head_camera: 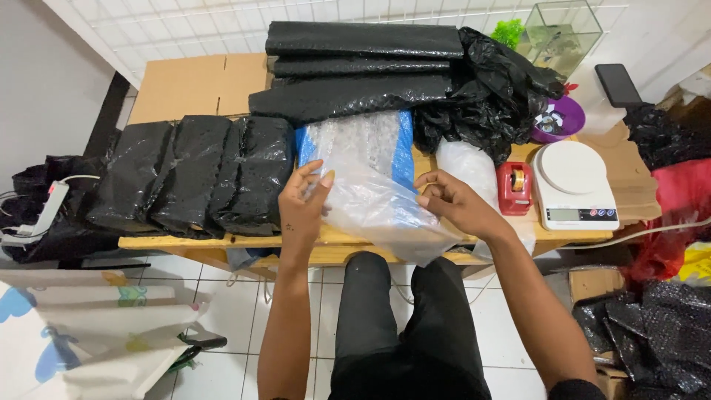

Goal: Wrapping various items in black bubble wrap and sorting small components into plastic bags for shipping.

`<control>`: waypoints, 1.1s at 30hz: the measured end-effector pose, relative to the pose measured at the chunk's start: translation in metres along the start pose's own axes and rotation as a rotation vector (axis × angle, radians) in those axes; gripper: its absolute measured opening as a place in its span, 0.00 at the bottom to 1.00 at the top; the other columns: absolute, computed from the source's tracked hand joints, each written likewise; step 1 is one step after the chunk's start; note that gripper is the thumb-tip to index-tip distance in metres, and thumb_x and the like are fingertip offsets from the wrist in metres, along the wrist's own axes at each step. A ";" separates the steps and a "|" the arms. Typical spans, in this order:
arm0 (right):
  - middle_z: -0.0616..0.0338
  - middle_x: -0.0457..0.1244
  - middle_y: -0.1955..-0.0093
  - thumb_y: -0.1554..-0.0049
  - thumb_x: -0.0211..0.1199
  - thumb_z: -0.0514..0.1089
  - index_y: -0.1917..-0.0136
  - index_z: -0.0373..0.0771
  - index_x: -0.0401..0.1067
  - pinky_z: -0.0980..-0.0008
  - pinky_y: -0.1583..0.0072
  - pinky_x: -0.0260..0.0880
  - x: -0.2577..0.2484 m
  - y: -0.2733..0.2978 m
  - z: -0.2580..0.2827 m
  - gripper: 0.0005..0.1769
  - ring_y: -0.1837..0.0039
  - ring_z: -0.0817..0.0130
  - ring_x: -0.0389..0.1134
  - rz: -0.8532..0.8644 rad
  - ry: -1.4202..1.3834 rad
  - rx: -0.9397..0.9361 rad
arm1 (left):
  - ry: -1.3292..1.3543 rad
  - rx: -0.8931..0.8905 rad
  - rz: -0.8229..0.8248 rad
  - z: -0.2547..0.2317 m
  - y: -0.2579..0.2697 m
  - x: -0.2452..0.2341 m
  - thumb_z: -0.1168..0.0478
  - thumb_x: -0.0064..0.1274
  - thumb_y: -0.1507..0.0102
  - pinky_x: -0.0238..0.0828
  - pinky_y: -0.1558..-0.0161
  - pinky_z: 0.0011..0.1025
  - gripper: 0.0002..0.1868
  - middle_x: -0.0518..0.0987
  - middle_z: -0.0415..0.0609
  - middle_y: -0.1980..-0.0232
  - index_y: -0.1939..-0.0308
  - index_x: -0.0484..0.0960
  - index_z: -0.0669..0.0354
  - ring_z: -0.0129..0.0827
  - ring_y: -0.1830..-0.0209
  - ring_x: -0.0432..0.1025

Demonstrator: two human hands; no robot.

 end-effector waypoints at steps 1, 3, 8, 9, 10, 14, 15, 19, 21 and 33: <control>0.56 0.64 0.68 0.39 0.59 0.35 0.36 0.32 0.67 0.70 0.58 0.63 0.001 0.002 0.005 0.18 0.65 0.70 0.61 -0.001 -0.001 0.001 | -0.001 -0.001 0.001 -0.002 0.001 0.000 0.54 0.61 0.35 0.73 0.75 0.21 0.21 0.83 0.48 0.58 0.41 0.79 0.56 0.25 0.75 0.74; 0.55 0.64 0.66 0.41 0.60 0.33 0.34 0.30 0.66 0.70 0.58 0.65 0.003 0.005 0.016 0.22 0.65 0.71 0.62 0.014 -0.004 0.008 | -0.002 -0.002 0.016 -0.005 0.003 -0.001 0.55 0.58 0.34 0.74 0.76 0.19 0.21 0.84 0.49 0.55 0.38 0.77 0.55 0.25 0.73 0.77; 0.55 0.66 0.64 0.46 0.65 0.32 0.34 0.28 0.70 0.69 0.57 0.67 0.000 0.011 0.024 0.25 0.63 0.70 0.64 0.044 0.001 0.056 | 0.026 0.037 -0.053 -0.009 0.006 -0.001 0.54 0.58 0.34 0.76 0.74 0.22 0.22 0.85 0.54 0.54 0.38 0.76 0.56 0.27 0.70 0.78; 0.54 0.67 0.63 0.48 0.70 0.33 0.36 0.29 0.73 0.69 0.57 0.68 0.001 0.013 0.030 0.26 0.63 0.69 0.65 0.040 0.020 0.089 | 0.048 0.038 -0.076 -0.010 0.007 -0.002 0.53 0.59 0.34 0.77 0.73 0.23 0.23 0.85 0.54 0.54 0.38 0.77 0.57 0.29 0.68 0.79; 0.54 0.67 0.63 0.48 0.70 0.33 0.36 0.29 0.73 0.69 0.57 0.68 0.000 0.014 0.034 0.26 0.63 0.69 0.65 0.041 0.019 0.089 | 0.047 0.038 -0.076 -0.012 0.008 -0.003 0.53 0.59 0.34 0.77 0.73 0.23 0.23 0.85 0.54 0.54 0.38 0.77 0.57 0.29 0.68 0.79; 0.56 0.66 0.63 0.46 0.69 0.35 0.46 0.30 0.79 0.68 0.56 0.68 -0.015 0.015 0.019 0.14 0.61 0.68 0.63 -0.024 0.068 0.134 | 0.028 0.072 -0.117 -0.006 0.005 -0.008 0.52 0.63 0.36 0.78 0.62 0.31 0.22 0.86 0.54 0.57 0.43 0.78 0.57 0.31 0.62 0.78; 0.58 0.66 0.64 0.45 0.68 0.36 0.49 0.31 0.79 0.70 0.57 0.68 -0.021 0.015 0.009 0.10 0.61 0.69 0.64 -0.063 0.080 0.124 | 0.025 0.080 -0.125 -0.002 0.003 -0.009 0.52 0.64 0.36 0.78 0.58 0.33 0.21 0.86 0.53 0.59 0.45 0.79 0.57 0.32 0.60 0.78; 0.56 0.64 0.66 0.44 0.69 0.38 0.51 0.31 0.79 0.68 0.60 0.70 -0.031 0.014 0.004 0.10 0.64 0.68 0.63 -0.147 0.075 0.110 | 0.044 0.079 -0.126 0.000 0.005 -0.009 0.51 0.66 0.38 0.76 0.54 0.34 0.21 0.86 0.52 0.60 0.48 0.79 0.57 0.29 0.58 0.77; 0.58 0.61 0.69 0.44 0.70 0.40 0.54 0.30 0.77 0.69 0.64 0.70 -0.029 0.016 0.020 0.09 0.69 0.70 0.62 -0.256 0.046 0.075 | 0.069 0.083 -0.128 0.002 0.005 -0.009 0.52 0.67 0.38 0.76 0.57 0.30 0.24 0.86 0.52 0.59 0.44 0.76 0.57 0.26 0.63 0.75; 0.57 0.57 0.73 0.35 0.65 0.48 0.57 0.39 0.72 0.73 0.72 0.62 -0.016 -0.004 -0.005 0.13 0.76 0.69 0.59 -0.669 -0.033 -0.020 | -0.506 0.626 0.024 -0.001 0.031 0.040 0.64 0.61 0.38 0.66 0.41 0.49 0.17 0.73 0.52 0.47 0.46 0.79 0.57 0.54 0.46 0.73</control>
Point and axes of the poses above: each hand's wrist, its own y-axis away from the middle knuckle, its own x-axis out of the palm, z = x × y, the point moved 4 cm from there along -y, towards the middle knuckle
